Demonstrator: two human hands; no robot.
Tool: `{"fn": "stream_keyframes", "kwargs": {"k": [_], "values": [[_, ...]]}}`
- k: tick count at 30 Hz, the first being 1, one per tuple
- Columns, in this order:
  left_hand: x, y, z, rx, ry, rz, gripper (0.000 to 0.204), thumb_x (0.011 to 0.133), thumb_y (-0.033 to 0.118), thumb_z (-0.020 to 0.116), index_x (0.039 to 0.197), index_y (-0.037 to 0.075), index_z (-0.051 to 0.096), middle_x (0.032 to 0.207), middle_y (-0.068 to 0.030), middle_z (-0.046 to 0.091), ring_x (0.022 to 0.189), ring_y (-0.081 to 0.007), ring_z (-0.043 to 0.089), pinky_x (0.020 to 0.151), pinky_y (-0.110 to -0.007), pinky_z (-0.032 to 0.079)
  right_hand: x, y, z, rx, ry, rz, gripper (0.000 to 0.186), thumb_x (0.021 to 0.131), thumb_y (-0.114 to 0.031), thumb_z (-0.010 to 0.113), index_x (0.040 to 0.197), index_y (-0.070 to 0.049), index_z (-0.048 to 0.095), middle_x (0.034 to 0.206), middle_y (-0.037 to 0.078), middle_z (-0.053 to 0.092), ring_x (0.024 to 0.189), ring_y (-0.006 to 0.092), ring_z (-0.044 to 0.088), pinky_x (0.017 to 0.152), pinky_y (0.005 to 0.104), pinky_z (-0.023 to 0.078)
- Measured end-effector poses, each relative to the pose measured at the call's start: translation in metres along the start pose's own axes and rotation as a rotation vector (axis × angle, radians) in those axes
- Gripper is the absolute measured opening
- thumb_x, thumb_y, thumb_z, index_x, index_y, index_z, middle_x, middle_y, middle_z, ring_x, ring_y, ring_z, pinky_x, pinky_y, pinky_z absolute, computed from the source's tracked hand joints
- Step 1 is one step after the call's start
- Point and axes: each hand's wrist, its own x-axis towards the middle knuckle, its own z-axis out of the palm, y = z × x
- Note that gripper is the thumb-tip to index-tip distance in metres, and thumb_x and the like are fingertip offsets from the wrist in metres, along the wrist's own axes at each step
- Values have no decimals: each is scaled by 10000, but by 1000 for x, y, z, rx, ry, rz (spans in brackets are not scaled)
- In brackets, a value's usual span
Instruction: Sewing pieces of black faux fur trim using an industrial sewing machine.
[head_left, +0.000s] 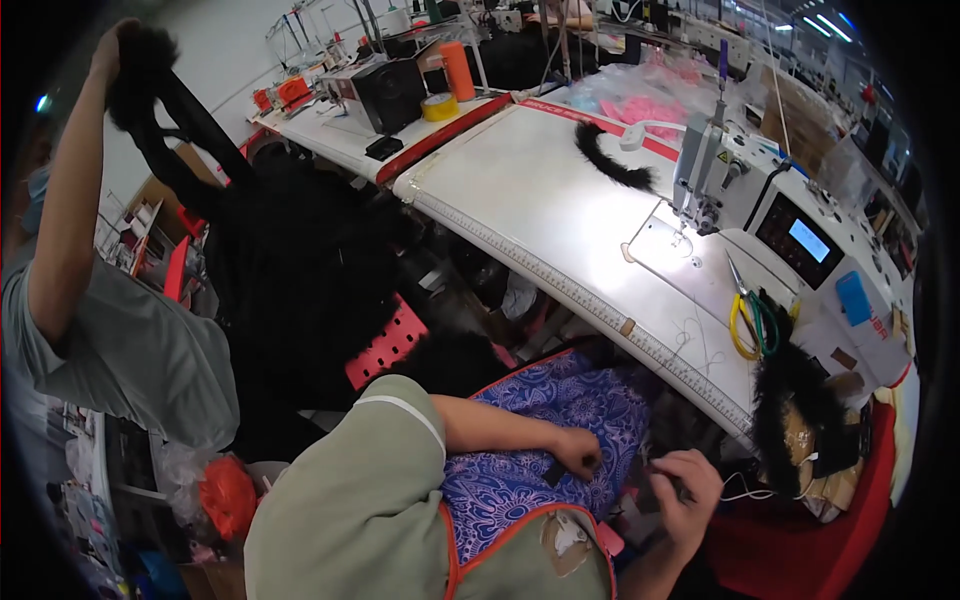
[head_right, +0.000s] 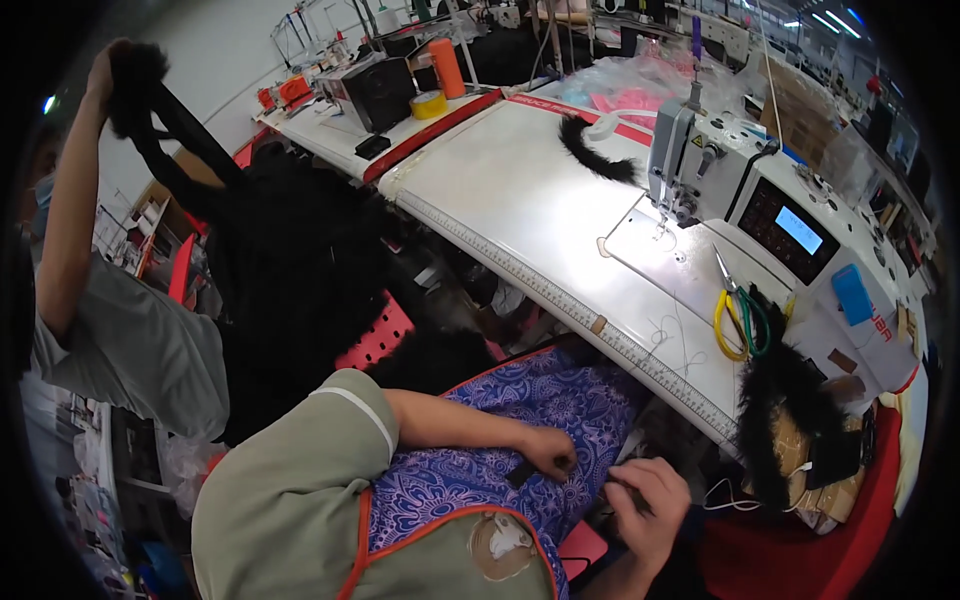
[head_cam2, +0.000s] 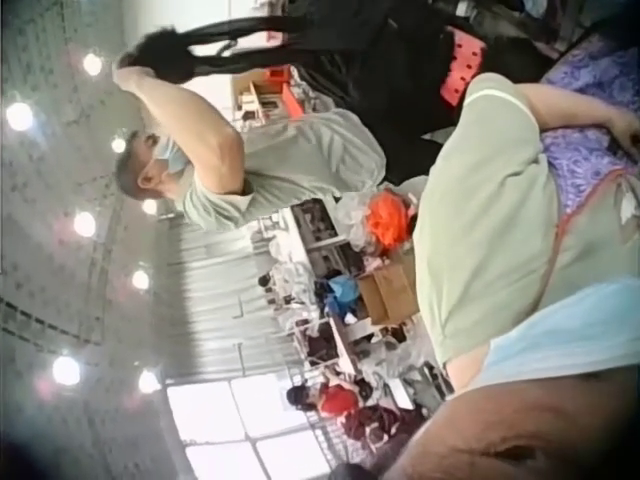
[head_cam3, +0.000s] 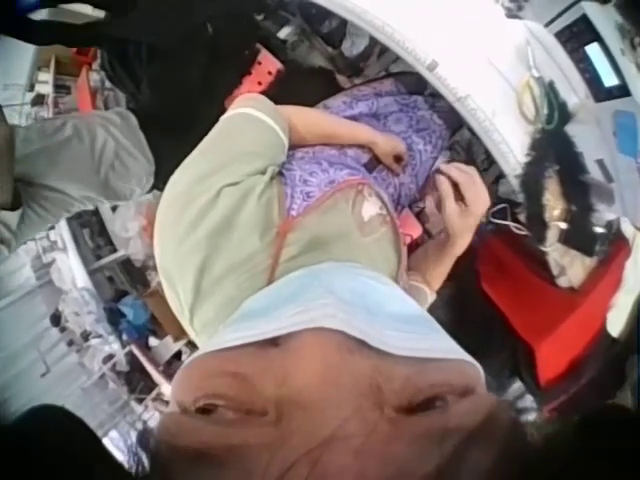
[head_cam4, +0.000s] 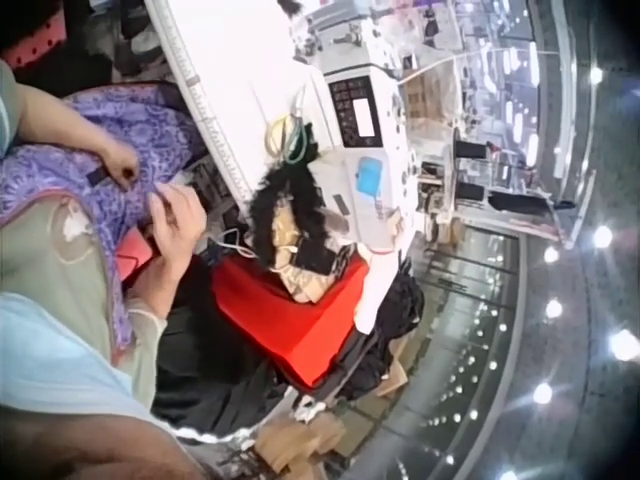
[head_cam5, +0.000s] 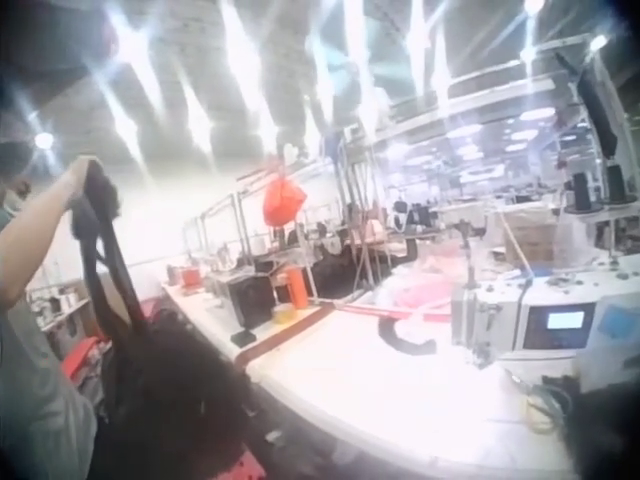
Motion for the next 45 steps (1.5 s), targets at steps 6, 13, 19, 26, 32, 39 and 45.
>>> {"fn": "stream_keyframes", "kwargs": {"k": [6,13,19,26,32,39,45], "values": [[-6,-4,-2,-41,0,-32,230,746,310,689,708,90,634,682,-91,625,641,-264,605,583,-381,451,11,-60,-34,124,237,-397,209,640,76,561,826,3,621,687,94,567,545,186,496,512,271,381],[-10,-14,1,-103,38,-54,200,724,295,687,684,101,661,673,-75,644,639,-221,621,588,-355,466,40,-138,-52,417,-100,-658,212,664,-211,653,824,-98,574,785,90,603,586,184,514,476,296,366],[-18,-16,-3,-190,41,-35,195,733,276,694,686,91,655,672,-65,644,646,-194,622,589,-336,468,60,-137,-14,550,-118,-772,166,668,-91,629,823,-55,582,661,89,597,502,134,490,472,247,373],[-20,-17,-1,-209,46,-46,195,748,263,693,707,83,630,652,-52,624,600,-183,592,564,-328,449,59,-141,3,548,37,-865,148,654,-28,617,796,-57,587,638,103,607,463,128,497,429,210,350],[-23,-17,3,-208,52,-54,200,749,268,700,705,88,628,636,-47,619,582,-179,589,543,-324,442,41,-146,9,603,87,-896,152,656,-26,619,798,-60,576,625,92,601,458,118,498,413,214,347],[-26,-9,6,-77,83,-60,194,751,263,699,708,87,627,640,-48,616,583,-174,584,542,-324,440,27,-157,9,651,64,-1021,198,644,-5,592,826,-81,571,600,49,578,439,106,487,397,211,350],[-27,-16,11,-95,99,-66,210,735,300,693,707,97,651,656,-52,637,608,-198,610,562,-345,461,31,-154,17,713,113,-1122,195,658,22,569,823,-81,582,594,20,556,434,104,491,397,214,348]]}}
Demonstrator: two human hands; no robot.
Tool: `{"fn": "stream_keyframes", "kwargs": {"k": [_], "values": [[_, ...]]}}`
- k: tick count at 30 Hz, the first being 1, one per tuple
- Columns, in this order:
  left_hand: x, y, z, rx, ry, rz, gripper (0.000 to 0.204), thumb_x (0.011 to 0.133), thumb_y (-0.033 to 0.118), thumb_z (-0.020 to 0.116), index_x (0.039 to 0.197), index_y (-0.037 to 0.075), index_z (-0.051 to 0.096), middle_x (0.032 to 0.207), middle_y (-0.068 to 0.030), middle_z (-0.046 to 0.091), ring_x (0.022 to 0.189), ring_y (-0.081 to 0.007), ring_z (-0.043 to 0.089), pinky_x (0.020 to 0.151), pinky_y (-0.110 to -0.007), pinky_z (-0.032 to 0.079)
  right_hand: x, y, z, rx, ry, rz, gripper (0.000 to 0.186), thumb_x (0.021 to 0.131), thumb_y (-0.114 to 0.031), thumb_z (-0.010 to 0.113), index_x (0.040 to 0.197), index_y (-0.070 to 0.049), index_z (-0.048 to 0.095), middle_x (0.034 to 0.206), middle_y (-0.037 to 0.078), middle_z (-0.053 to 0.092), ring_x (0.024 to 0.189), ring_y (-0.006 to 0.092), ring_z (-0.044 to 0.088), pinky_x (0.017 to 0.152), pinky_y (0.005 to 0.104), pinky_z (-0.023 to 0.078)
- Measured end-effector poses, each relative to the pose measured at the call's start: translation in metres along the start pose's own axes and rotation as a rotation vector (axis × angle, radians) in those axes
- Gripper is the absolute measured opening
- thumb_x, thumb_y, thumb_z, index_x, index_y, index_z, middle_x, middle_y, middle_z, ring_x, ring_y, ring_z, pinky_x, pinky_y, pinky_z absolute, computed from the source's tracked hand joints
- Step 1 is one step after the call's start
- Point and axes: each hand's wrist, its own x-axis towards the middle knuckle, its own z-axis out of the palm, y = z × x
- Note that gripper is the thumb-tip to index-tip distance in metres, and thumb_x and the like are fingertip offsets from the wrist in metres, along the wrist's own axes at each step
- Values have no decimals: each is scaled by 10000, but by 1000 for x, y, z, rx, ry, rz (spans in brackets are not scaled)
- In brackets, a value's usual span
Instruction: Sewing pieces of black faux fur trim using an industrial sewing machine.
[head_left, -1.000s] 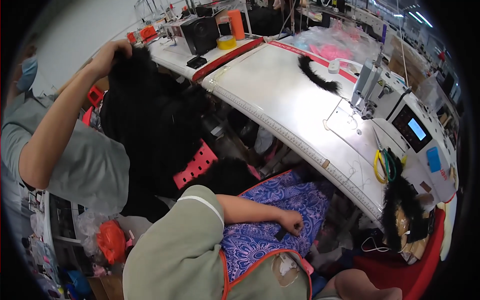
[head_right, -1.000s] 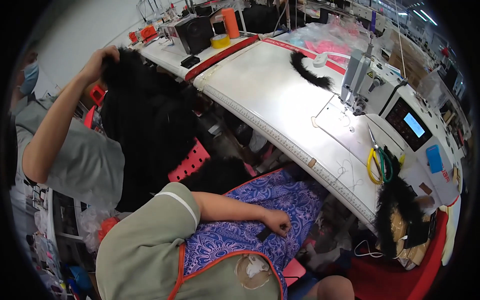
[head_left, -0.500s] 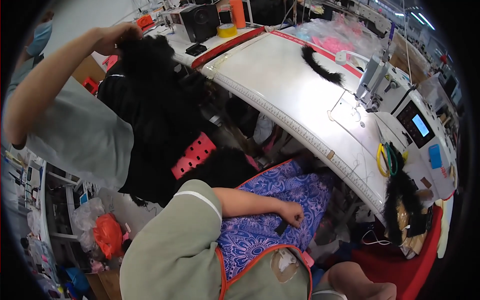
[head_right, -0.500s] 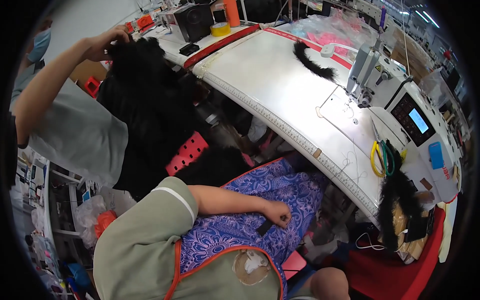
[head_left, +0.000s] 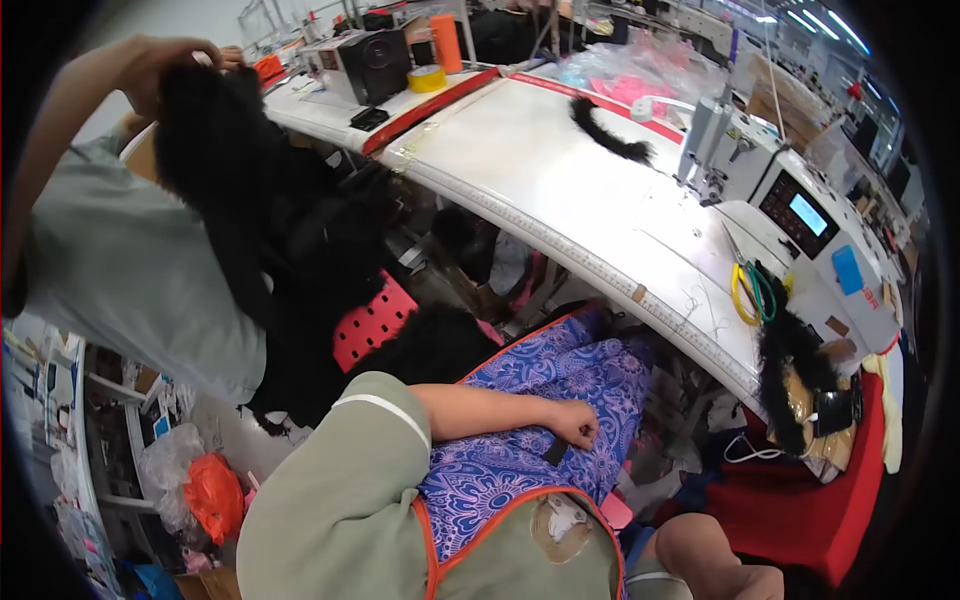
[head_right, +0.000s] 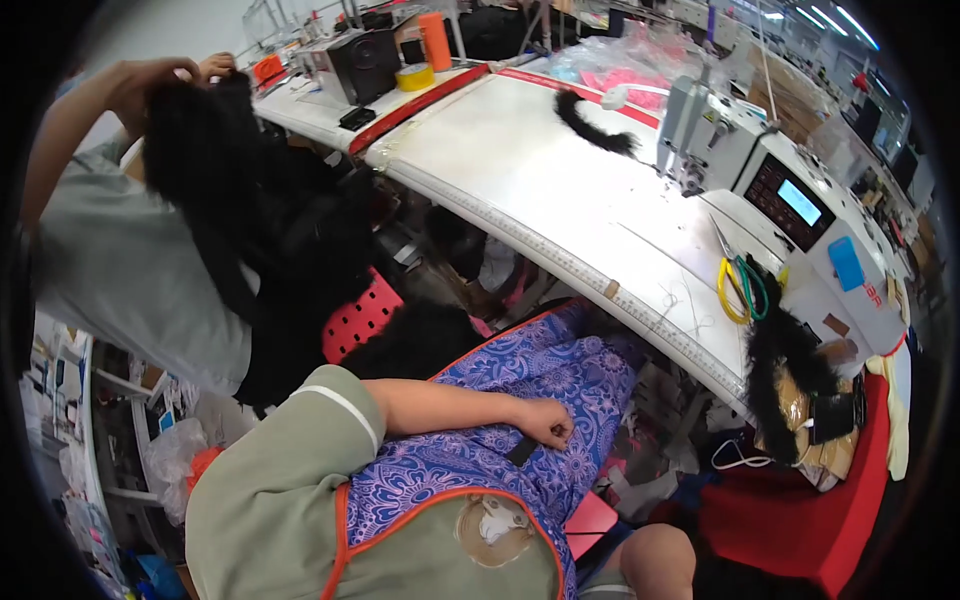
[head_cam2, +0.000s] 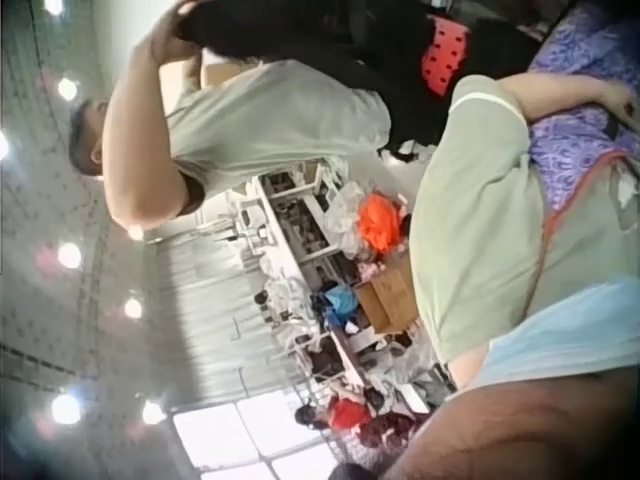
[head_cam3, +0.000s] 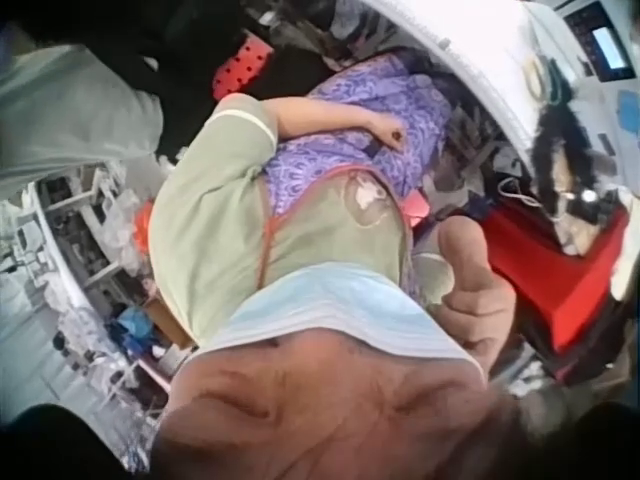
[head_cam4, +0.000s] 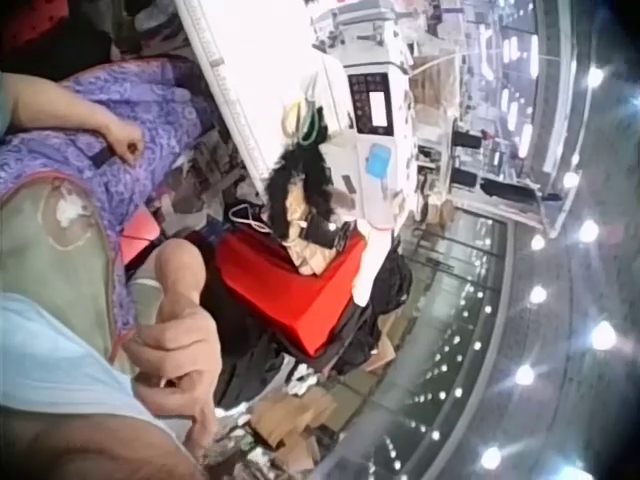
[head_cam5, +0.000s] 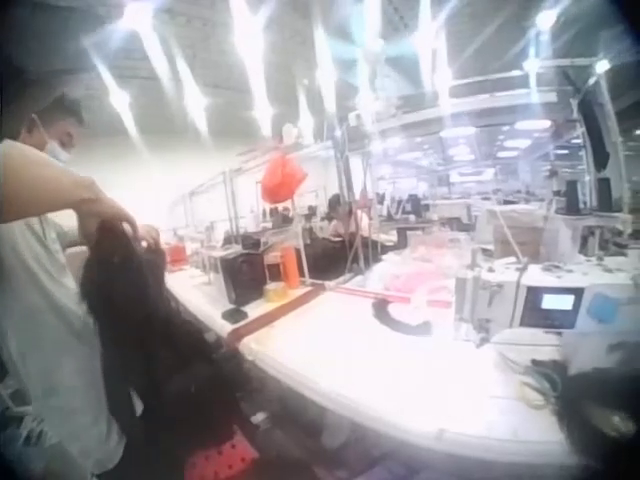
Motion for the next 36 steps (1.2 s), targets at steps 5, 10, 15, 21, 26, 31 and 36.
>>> {"fn": "stream_keyframes", "kwargs": {"k": [5,10,15,21,26,31,36], "values": [[-4,16,-18,-78,12,76,195,769,241,664,778,46,653,698,-89,643,626,-212,616,593,-340,481,-12,-5,-14,-124,26,45,195,679,49,552,812,-90,587,638,23,567,429,104,491,400,211,347],[-12,62,-80,-47,269,156,111,772,122,664,826,32,630,774,-98,603,696,-234,605,608,-322,477,-36,16,-60,88,45,257,99,689,-81,652,787,-71,635,747,71,612,528,177,560,445,281,395],[-1,103,-163,77,665,343,137,701,-30,684,817,24,636,770,-92,601,689,-222,594,610,-307,474,-71,50,-110,-80,-178,486,85,729,-69,589,737,-13,653,727,140,636,578,210,592,467,288,422],[-23,167,-193,-445,362,481,34,818,9,599,801,27,623,741,-88,583,612,-209,535,512,-298,423,-150,33,-109,-715,297,1231,118,772,-28,567,875,3,618,707,89,619,556,139,548,512,238,428],[-17,220,-199,-964,17,942,87,816,90,652,757,39,614,752,-155,612,551,-261,544,474,-324,434,-183,50,-129,-807,772,1588,616,870,15,466,1433,-63,227,715,87,611,477,47,451,452,180,373],[-10,253,-203,-1032,87,1013,240,862,22,534,809,147,731,631,-69,544,404,-103,428,358,-220,274,-182,70,-128,-859,161,1764,524,830,-22,541,1327,-72,382,644,54,621,521,94,533,514,226,440],[-8,250,-196,-1092,-132,1030,232,829,-26,547,740,98,722,586,-64,525,382,-96,422,345,-231,263,-187,64,-92,-363,-358,1768,120,750,-147,667,838,-72,698,804,95,676,720,248,642,644,329,501]]}}
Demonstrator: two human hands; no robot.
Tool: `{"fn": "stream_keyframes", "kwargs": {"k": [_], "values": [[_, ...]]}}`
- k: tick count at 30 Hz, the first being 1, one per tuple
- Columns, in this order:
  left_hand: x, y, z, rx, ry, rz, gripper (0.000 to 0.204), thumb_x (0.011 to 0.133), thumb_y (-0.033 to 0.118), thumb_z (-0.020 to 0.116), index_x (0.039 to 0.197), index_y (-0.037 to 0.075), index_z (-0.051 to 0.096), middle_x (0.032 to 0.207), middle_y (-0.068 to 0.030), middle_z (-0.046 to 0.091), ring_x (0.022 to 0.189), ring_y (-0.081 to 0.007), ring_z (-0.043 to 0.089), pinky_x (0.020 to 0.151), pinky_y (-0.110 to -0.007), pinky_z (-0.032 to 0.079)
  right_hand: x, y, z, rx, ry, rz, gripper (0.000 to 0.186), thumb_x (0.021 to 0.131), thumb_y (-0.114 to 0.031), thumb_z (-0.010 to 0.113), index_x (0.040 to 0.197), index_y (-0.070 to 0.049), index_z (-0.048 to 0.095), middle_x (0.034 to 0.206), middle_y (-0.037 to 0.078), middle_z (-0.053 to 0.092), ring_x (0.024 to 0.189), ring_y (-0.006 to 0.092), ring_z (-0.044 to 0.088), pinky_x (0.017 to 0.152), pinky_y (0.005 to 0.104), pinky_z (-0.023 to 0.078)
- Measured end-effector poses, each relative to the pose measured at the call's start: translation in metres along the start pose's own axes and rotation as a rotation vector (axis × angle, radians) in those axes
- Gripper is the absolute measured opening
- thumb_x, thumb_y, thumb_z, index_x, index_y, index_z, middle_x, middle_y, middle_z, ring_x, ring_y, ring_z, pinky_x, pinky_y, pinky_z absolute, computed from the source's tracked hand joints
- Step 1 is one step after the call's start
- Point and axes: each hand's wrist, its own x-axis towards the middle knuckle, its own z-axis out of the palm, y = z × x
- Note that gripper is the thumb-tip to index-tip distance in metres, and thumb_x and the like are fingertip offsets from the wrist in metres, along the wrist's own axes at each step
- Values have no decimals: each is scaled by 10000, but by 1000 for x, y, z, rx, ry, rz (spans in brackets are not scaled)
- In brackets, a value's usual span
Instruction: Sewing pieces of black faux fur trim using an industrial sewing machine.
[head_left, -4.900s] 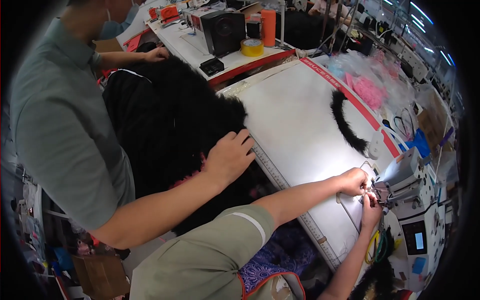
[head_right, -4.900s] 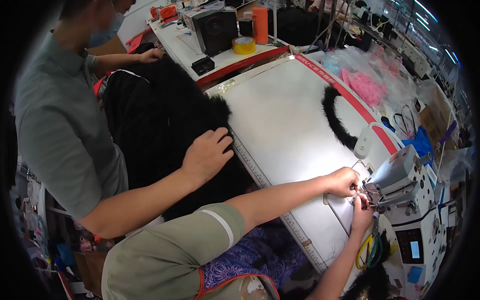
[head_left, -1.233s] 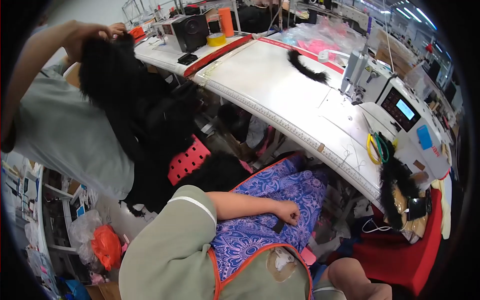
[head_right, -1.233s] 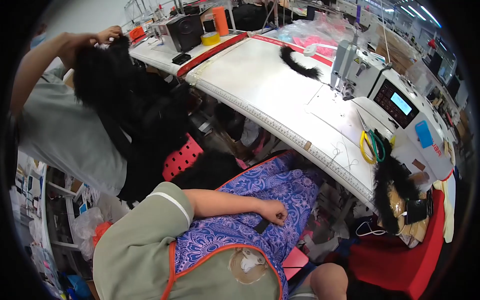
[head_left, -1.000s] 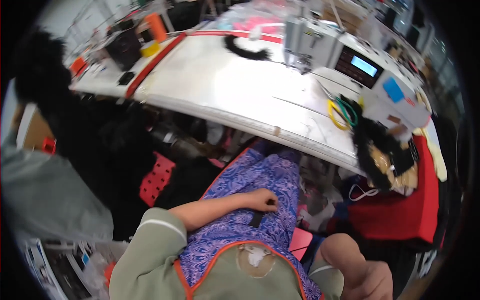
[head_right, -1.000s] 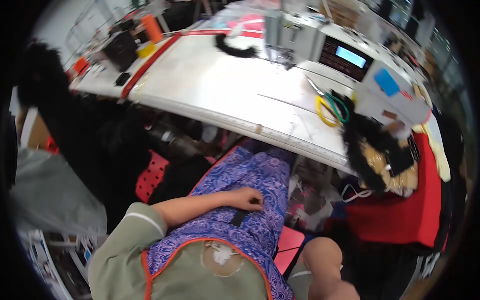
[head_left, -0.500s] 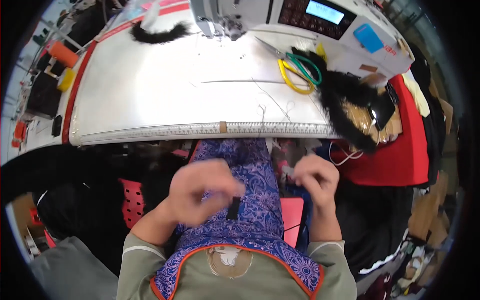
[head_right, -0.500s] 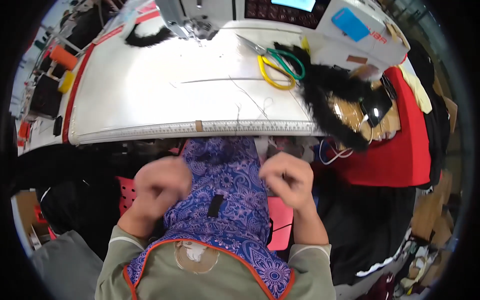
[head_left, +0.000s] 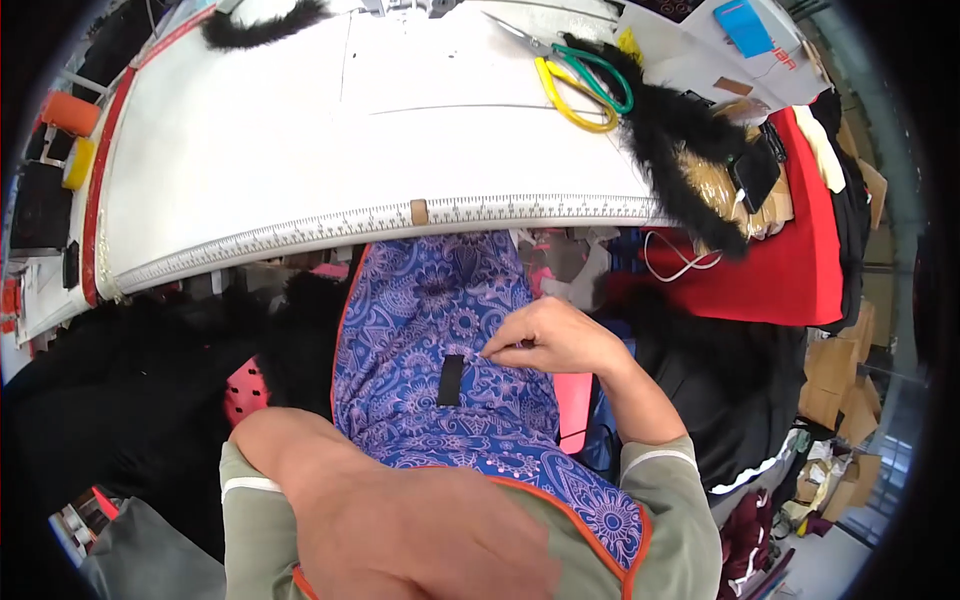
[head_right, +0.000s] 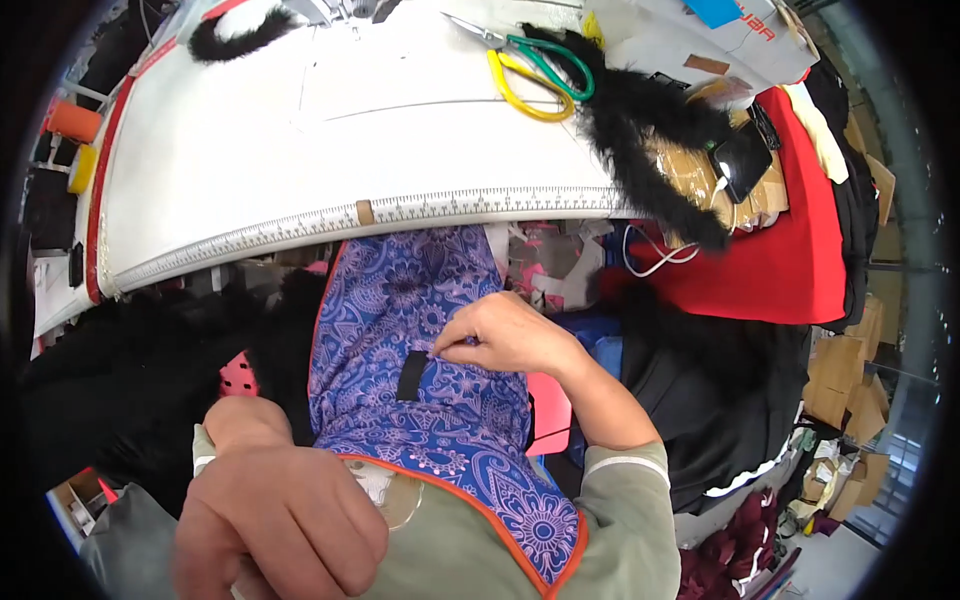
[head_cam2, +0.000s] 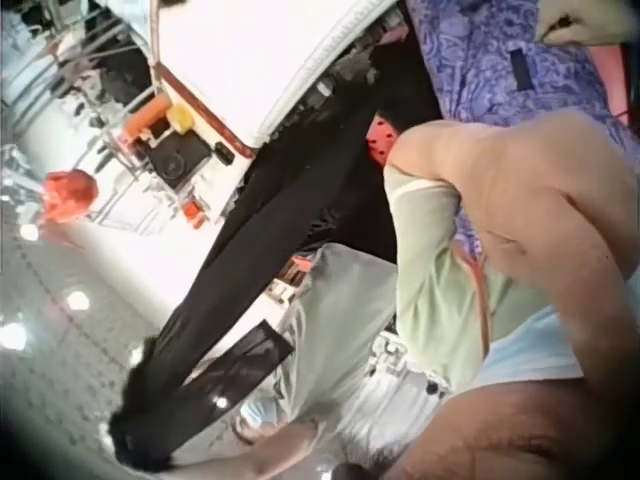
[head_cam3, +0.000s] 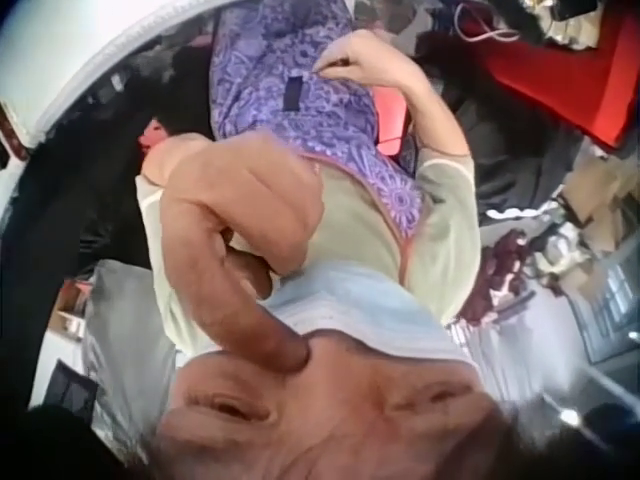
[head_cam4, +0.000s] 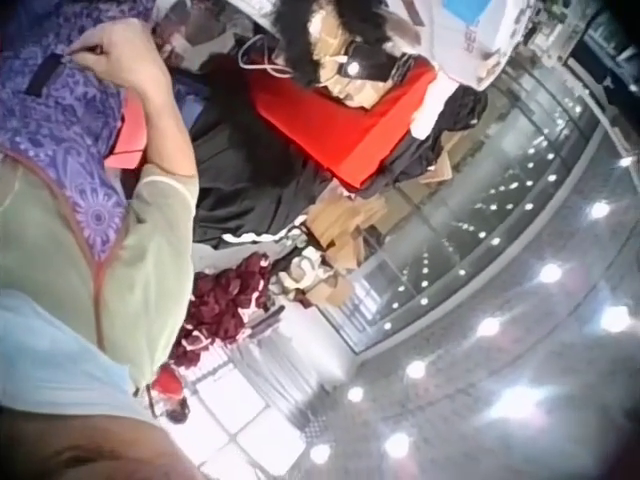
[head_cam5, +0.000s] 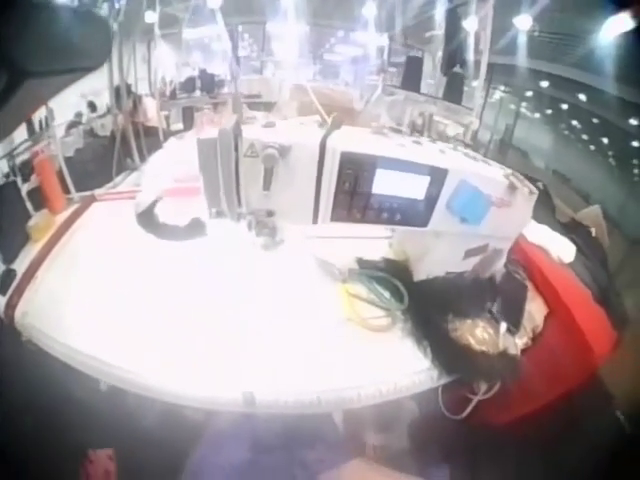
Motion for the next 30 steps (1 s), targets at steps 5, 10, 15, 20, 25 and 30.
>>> {"fn": "stream_keyframes", "kwargs": {"k": [5,10,15,20,25,30], "values": [[-8,-22,18,-189,274,349,170,766,-64,582,723,42,708,594,-76,546,375,-137,446,341,-243,271,-3,0,9,53,88,138,117,749,-148,679,830,-64,681,753,90,631,677,240,628,605,329,485],[-9,-26,24,26,418,653,149,760,-37,603,728,60,712,593,-75,549,397,-130,462,344,-236,273,2,-3,17,-11,157,40,126,801,-175,622,868,-77,666,774,83,631,676,246,618,587,334,478],[-23,4,7,-190,173,134,127,799,33,617,730,93,706,574,-60,531,395,-119,447,343,-230,263,9,-7,16,-31,193,30,111,796,-154,625,864,-77,667,752,80,623,659,244,612,578,335,473],[-23,22,-5,-193,192,-53,83,776,43,654,700,65,676,572,-69,532,337,-116,396,324,-230,243,18,-14,6,-3,218,-33,85,784,-128,636,848,-80,666,728,72,610,641,229,603,570,331,468],[-15,18,-21,-198,289,-52,90,817,45,627,862,57,704,567,-43,510,345,-106,365,331,-242,233,29,-17,-1,-30,303,-231,63,763,-125,661,813,-87,662,745,48,619,673,218,615,593,320,480],[-16,20,-42,-87,-111,-7,195,877,15,539,917,74,721,638,-39,523,406,-93,409,358,-235,246,36,-21,-6,-25,341,-209,87,730,-37,672,817,-42,665,767,85,645,695,218,635,610,306,502]]}}
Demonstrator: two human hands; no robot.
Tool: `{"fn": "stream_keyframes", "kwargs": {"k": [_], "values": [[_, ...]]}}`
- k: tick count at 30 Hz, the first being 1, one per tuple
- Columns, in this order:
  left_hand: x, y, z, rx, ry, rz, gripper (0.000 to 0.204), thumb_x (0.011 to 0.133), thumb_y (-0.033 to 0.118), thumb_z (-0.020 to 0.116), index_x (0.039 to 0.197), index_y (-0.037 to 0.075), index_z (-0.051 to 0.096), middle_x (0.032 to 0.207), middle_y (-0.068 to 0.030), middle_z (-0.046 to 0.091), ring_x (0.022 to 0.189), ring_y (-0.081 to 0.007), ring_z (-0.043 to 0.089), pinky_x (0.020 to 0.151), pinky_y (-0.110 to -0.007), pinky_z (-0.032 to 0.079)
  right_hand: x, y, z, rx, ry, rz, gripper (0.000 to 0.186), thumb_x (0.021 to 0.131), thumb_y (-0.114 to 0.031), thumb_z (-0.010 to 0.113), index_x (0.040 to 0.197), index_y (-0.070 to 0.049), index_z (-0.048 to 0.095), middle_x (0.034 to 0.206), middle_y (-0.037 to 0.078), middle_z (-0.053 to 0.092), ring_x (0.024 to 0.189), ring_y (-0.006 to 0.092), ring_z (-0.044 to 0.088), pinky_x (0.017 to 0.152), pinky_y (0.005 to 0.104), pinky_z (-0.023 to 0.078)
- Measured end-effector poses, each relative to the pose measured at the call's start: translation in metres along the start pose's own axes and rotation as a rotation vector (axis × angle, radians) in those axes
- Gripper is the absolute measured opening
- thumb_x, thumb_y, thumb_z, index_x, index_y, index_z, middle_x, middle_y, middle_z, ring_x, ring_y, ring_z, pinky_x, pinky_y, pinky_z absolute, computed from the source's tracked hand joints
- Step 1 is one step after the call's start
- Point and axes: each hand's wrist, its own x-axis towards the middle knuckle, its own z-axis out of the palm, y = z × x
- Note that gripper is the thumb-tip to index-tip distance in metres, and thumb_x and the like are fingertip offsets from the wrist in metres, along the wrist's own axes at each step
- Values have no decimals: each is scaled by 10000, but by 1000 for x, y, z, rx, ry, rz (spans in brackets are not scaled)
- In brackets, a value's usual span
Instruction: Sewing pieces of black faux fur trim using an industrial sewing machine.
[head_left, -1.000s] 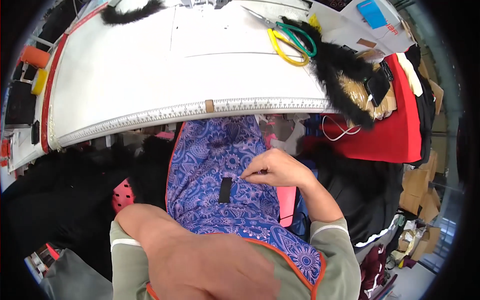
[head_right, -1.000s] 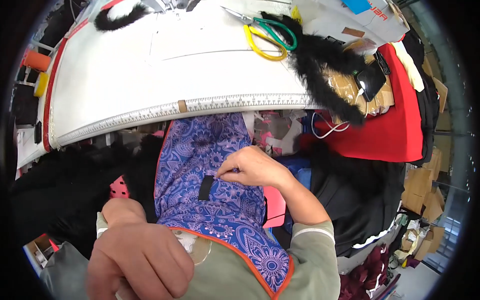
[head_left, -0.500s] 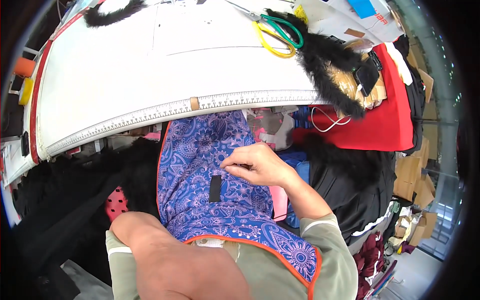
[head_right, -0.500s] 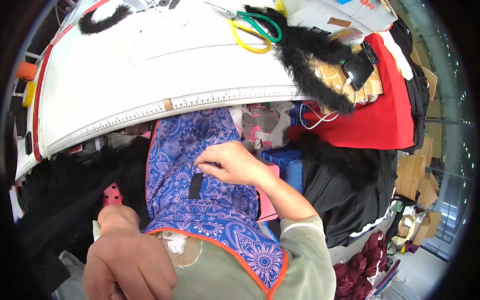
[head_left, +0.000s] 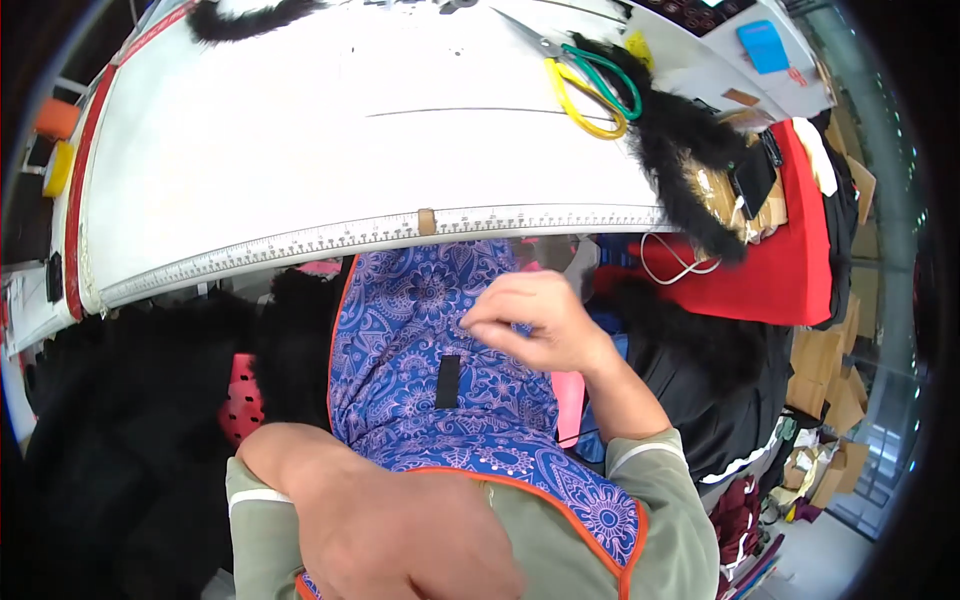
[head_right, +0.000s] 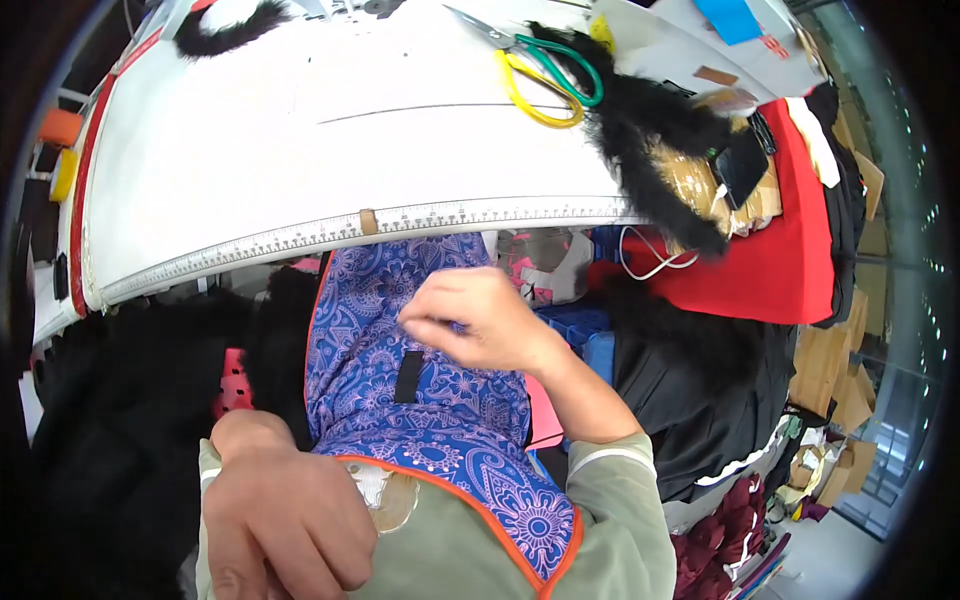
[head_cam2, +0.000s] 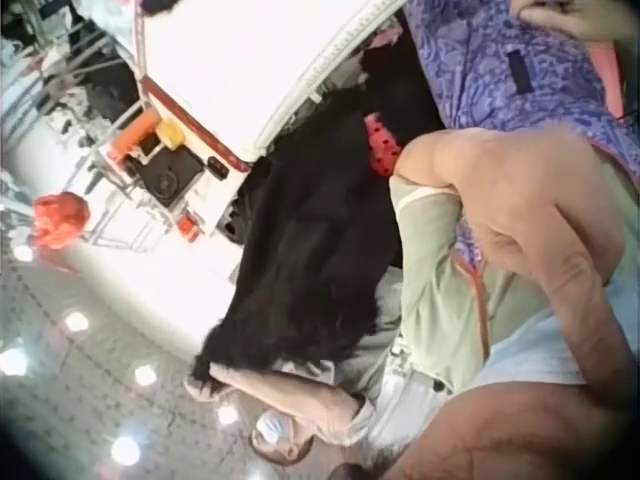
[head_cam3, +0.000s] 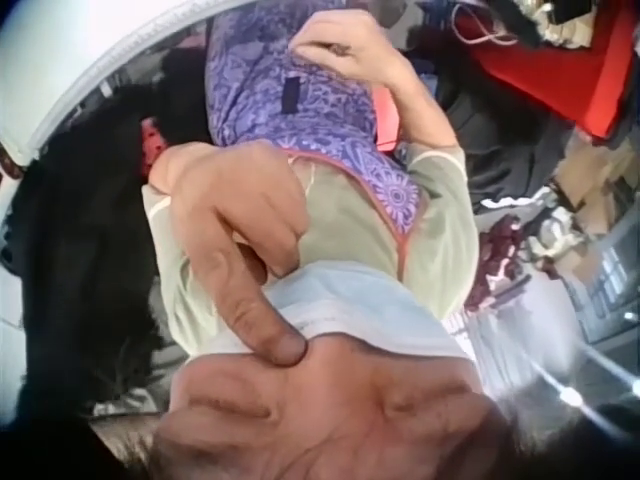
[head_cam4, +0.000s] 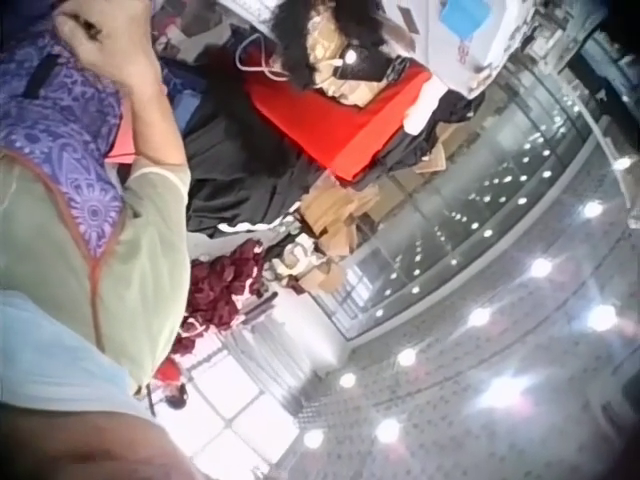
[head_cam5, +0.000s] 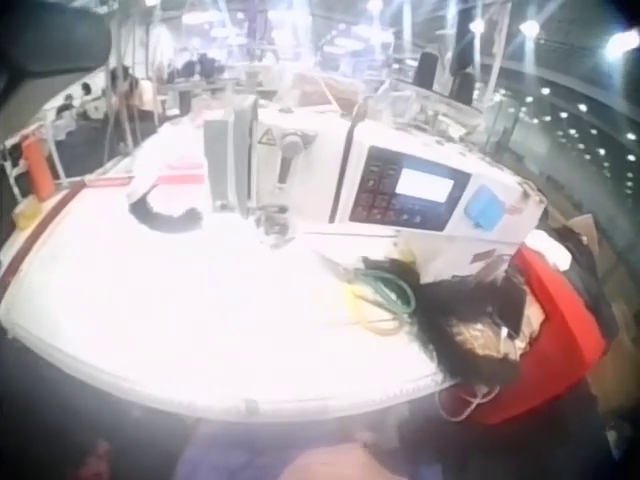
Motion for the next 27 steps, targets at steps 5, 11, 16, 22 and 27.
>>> {"fn": "stream_keyframes", "kwargs": {"k": [5,11,16,22,27], "values": [[1,7,15,15,190,32,246,886,5,512,900,112,733,627,-38,513,399,-80,400,359,-214,240,26,7,-31,-60,369,191,88,815,-32,616,896,-20,647,758,6,601,675,73,545,609,215,441],[1,2,18,21,312,183,265,882,-11,504,851,125,729,609,-46,523,412,-79,439,367,-187,269,112,46,-62,260,507,258,297,834,-37,570,1128,1,558,932,59,601,622,77,538,568,214,440],[-31,17,-19,23,230,-235,81,818,123,648,783,52,630,753,-166,613,567,-253,559,499,-303,443,171,81,-56,370,423,175,520,827,-54,587,1302,-7,381,1094,150,590,673,121,602,592,236,491],[-69,-8,-47,451,724,-369,245,765,25,589,1000,-44,596,726,-46,553,625,-87,508,591,-207,411,204,95,-43,314,523,213,351,778,-25,638,1075,39,462,824,121,640,647,167,644,554,252,525],[-82,-8,-85,1137,709,-480,140,762,-50,566,880,-11,631,759,-60,579,673,-110,528,621,-234,426,198,89,-40,274,496,271,132,814,-54,629,909,36,614,753,72,636,679,114,634,606,214,510]]}}
